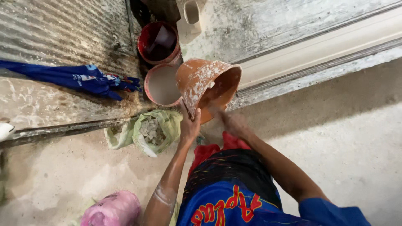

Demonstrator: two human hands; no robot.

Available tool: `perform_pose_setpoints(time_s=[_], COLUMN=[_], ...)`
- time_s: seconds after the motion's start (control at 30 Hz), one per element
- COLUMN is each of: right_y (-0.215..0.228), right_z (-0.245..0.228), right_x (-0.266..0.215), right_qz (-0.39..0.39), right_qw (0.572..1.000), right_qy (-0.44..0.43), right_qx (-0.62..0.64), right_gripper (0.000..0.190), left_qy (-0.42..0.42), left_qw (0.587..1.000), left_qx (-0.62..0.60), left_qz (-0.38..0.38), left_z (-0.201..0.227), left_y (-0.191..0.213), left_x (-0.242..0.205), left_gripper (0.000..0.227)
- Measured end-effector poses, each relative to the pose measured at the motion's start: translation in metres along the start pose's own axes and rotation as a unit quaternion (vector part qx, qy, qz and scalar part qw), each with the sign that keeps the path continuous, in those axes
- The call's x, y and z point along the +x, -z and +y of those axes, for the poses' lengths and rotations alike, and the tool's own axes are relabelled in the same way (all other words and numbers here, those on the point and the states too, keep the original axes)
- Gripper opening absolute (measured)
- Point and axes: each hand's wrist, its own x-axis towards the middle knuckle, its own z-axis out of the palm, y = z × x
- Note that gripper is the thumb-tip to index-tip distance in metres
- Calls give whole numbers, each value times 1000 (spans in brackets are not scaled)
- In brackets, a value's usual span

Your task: The person polishes a piece of crown molding using a sanding block, then mixes a material in a bucket with a small tool.

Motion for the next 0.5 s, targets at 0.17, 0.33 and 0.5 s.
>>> perform_pose_setpoints(time_s=[0.17,0.33,0.5], right_y=[10,46,19], right_z=[38,-1,31], right_x=[18,9,28], right_qz=[-169,-54,29], right_qw=[980,989,941], right_qy=[-76,-3,219], right_qx=[72,140,256], right_gripper=[42,42,39], left_qy=[-97,-123,-102], left_qw=[985,970,970], left_qx=[141,207,218], left_qz=[34,38,39], left_z=[47,37,25], left_y=[21,10,20], left_x=[-16,5,6], left_gripper=[76,66,73])
